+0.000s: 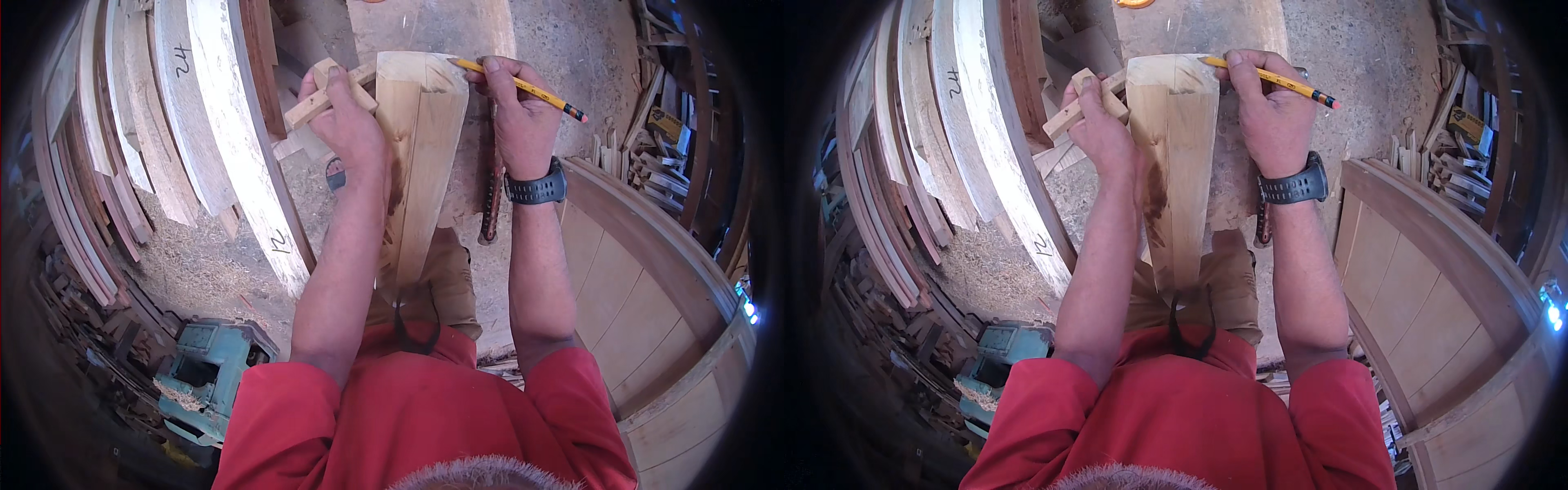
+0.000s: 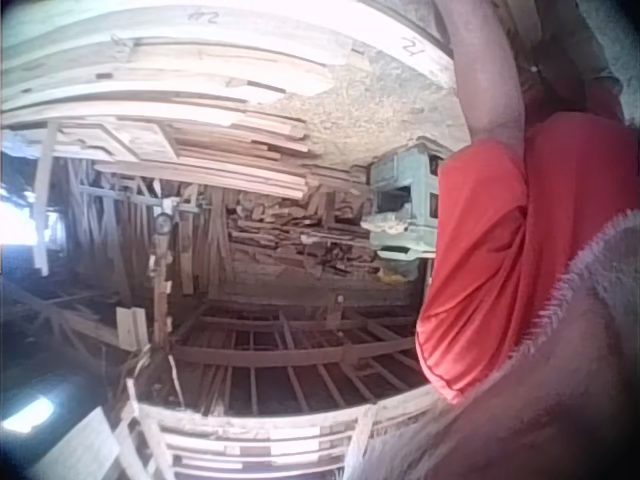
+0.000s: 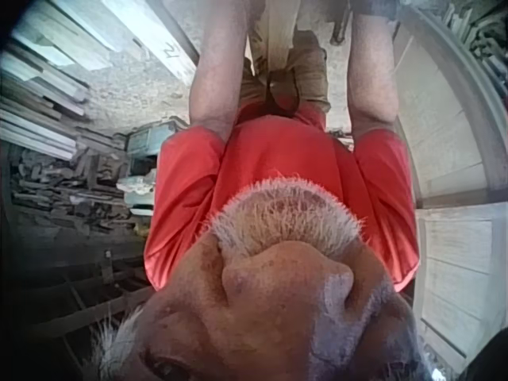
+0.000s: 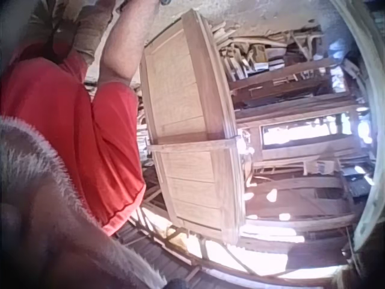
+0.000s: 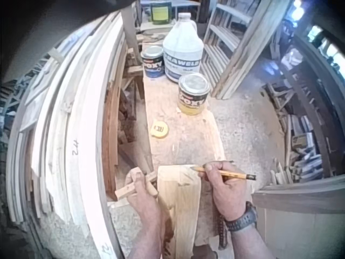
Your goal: The person measures a wooden marking gauge with a tape measure, taps it with a hammer, and marks wooden boards with a pencil using the wooden marking gauge.
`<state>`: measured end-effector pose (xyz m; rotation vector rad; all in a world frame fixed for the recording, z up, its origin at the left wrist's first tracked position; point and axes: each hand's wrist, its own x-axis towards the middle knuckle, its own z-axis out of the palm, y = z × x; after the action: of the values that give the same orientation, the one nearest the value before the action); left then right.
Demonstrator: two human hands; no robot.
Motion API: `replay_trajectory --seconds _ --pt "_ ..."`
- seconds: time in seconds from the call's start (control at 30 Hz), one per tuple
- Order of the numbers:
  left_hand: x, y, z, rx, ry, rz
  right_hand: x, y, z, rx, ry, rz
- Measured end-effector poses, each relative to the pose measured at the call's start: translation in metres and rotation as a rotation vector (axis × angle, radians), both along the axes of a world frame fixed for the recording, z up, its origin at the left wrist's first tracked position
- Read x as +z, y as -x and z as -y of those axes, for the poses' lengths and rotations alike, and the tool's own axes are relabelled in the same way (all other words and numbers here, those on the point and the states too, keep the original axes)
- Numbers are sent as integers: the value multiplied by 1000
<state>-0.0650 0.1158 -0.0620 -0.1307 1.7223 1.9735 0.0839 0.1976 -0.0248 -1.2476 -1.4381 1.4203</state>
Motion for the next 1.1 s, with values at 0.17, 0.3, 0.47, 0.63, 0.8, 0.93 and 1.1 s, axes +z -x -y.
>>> replay_trajectory --seconds 0.17,0.3,0.47,0.63,0.8,0.93,1.1 --pt "-7 0 -1 4 -71 -36 -3 1 0 1 -20 16" --pt "-8 0 -1 9 -72 -33 2 3 -2 23 -82 117" --pt "-8 0 -2 14 -70 -26 12 5 0 54 -130 172" --pt "-10 0 -1 0 -64 -35 15 4 6 51 -137 201" --pt "-10 1 -1 3 -53 -38 16 6 6 -21 -63 62" --pt "-11 0 -1 -4 -54 -29 10 9 4 -49 -54 52" --pt "-11 1 -1 -6 -56 -25 13 7 2 29 -75 171"
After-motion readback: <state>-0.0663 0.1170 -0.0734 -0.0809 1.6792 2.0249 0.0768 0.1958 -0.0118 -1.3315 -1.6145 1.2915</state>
